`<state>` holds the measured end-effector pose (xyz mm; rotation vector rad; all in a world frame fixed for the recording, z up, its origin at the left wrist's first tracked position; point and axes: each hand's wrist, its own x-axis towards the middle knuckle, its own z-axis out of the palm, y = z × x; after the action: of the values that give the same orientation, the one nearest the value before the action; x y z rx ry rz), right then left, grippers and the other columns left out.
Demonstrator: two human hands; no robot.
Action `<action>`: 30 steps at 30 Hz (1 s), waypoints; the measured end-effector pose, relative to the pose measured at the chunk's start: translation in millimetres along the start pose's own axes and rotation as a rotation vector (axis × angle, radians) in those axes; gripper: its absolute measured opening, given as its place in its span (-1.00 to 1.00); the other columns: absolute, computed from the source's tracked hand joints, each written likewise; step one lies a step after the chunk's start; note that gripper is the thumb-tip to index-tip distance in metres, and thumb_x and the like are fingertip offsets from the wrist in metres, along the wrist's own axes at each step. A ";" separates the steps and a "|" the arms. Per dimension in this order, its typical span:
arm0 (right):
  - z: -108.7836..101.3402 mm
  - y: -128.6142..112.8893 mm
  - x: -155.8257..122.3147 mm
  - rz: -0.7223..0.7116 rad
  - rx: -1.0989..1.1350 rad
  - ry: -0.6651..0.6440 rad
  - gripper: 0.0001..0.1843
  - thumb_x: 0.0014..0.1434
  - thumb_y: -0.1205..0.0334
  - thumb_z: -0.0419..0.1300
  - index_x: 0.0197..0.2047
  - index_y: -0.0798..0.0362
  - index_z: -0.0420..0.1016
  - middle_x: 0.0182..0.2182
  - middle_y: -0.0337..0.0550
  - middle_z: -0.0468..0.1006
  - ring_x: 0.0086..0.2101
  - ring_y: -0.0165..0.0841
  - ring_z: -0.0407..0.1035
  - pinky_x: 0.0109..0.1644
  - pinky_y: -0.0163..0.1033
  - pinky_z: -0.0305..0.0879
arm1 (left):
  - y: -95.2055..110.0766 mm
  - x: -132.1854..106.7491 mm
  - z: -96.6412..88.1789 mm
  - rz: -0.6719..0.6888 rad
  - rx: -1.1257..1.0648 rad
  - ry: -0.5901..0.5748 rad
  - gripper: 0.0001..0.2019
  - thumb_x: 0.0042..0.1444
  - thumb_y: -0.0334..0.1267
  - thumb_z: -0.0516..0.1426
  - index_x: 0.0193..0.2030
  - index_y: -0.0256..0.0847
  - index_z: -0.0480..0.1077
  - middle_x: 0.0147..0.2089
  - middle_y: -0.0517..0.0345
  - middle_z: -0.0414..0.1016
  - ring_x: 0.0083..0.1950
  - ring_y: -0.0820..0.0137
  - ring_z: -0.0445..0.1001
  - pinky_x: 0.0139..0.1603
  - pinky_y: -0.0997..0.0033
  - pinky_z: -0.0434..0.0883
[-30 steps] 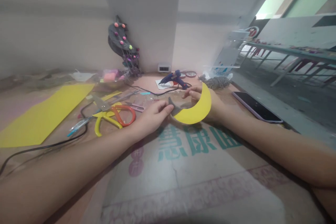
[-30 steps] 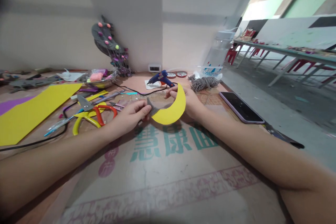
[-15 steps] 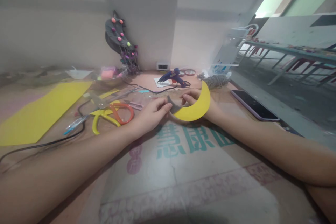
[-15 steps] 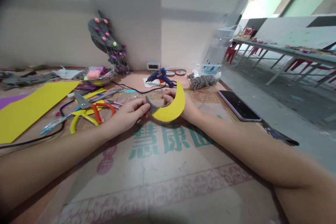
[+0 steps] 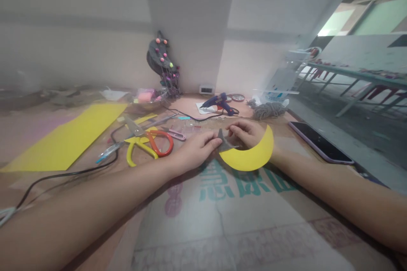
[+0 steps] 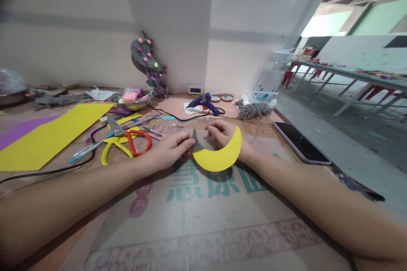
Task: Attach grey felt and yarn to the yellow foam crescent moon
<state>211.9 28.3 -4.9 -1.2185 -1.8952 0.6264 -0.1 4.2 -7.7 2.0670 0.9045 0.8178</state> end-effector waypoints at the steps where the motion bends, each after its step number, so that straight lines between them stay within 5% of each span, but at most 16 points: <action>1: 0.1 -0.3 -0.6 0.014 0.003 -0.008 -0.76 0.18 0.09 0.11 -0.30 0.08 0.49 -0.45 -0.18 0.52 -0.48 -0.38 0.38 -0.44 -0.31 0.29 | 0.9 0.0 -0.1 -0.001 0.009 0.006 -0.69 0.29 -0.11 -0.04 -0.44 -0.19 0.22 -0.48 0.26 0.30 -0.41 0.43 0.28 -0.41 0.45 0.20; 14: 10.2 17.1 2.5 -0.010 0.054 -0.017 -0.67 0.19 -0.01 0.11 -0.36 0.08 0.51 -0.45 -0.16 0.52 -0.42 -0.35 0.39 -0.33 -0.26 0.30 | -3.2 2.0 1.1 -0.047 -0.102 0.064 -0.70 0.29 -0.12 -0.03 -0.43 -0.20 0.23 -0.51 0.28 0.26 -0.46 0.46 0.25 -0.45 0.46 0.18; 22: -21.4 -8.8 10.4 0.043 0.188 -0.006 -0.65 0.18 -0.02 0.15 -0.31 0.11 0.54 -0.40 -0.09 0.59 -0.47 -0.42 0.38 -0.44 -0.34 0.27 | -2.4 2.8 0.0 -0.064 -0.095 0.127 -0.69 0.30 -0.10 -0.04 -0.44 -0.19 0.21 -0.52 0.28 0.26 -0.47 0.45 0.24 -0.44 0.46 0.19; 27: -41.8 -18.3 12.9 0.385 0.492 -0.434 -0.62 -0.04 0.13 0.35 -0.13 0.07 0.57 -0.24 -0.04 0.63 -0.61 -0.49 0.35 -0.69 -0.42 0.10 | -3.2 3.1 0.2 -0.081 -0.104 0.164 -0.70 0.29 -0.10 -0.04 -0.44 -0.17 0.20 -0.53 0.29 0.27 -0.46 0.44 0.25 -0.44 0.46 0.19; 30: -43.0 -18.0 9.6 0.470 0.548 -0.624 -0.50 -0.07 0.21 0.37 0.00 -0.01 0.52 -0.40 -0.15 0.63 -0.62 -0.43 0.40 -0.59 -0.34 0.32 | -4.5 3.1 0.5 -0.079 -0.105 0.168 -0.70 0.29 -0.08 -0.04 -0.42 -0.17 0.21 -0.51 0.28 0.29 -0.45 0.43 0.26 -0.43 0.46 0.20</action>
<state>235.4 29.2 36.4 -1.1718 -1.7009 1.8179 0.5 8.6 -10.8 1.8812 1.0050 0.9857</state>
